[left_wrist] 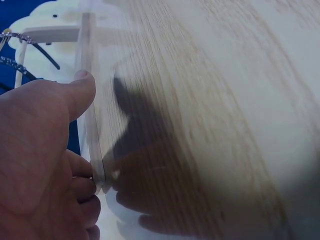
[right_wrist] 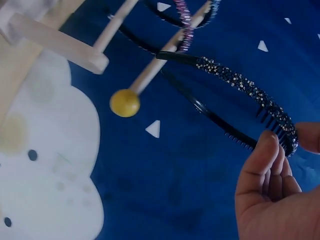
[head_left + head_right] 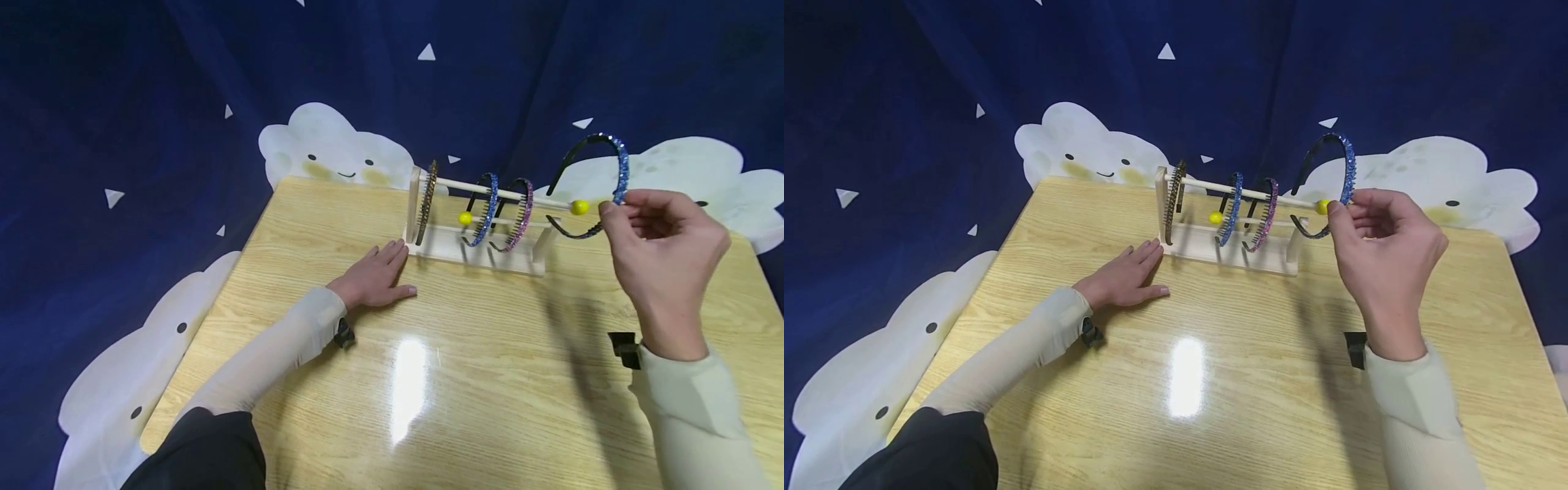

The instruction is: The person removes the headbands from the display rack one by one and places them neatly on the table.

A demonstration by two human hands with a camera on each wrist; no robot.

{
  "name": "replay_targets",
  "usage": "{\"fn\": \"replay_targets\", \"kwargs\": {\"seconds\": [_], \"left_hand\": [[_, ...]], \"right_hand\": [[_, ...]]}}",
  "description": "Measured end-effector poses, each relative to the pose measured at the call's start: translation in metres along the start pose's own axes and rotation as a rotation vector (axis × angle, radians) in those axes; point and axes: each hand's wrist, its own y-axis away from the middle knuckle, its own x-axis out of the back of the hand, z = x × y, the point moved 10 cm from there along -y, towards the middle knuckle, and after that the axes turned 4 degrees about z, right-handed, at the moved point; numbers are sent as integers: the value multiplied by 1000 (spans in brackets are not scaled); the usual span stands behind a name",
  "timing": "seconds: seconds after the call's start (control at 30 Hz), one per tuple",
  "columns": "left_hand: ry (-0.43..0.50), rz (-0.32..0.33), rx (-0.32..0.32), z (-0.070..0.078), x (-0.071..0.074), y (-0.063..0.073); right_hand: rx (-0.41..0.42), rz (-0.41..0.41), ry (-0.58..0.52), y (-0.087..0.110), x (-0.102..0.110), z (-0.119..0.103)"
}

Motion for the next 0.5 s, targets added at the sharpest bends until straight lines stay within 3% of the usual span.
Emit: {"fn": "replay_targets", "kwargs": {"seconds": [0.17, 0.27, 0.4, 0.5], "left_hand": [[11, 6, -2, 1, 1, 0], [5, -1, -1, 1, -1, 1], [0, -2, 3, 0, -1, 1], [0, 0, 2, 0, -1, 1]], "right_hand": [[36, -28, -33, 10, 7, -18], [103, -73, -135, 21, 8, -33], [281, -182, -310, 39, 4, -63], [454, -263, -321, 58, -1, -84]]}}
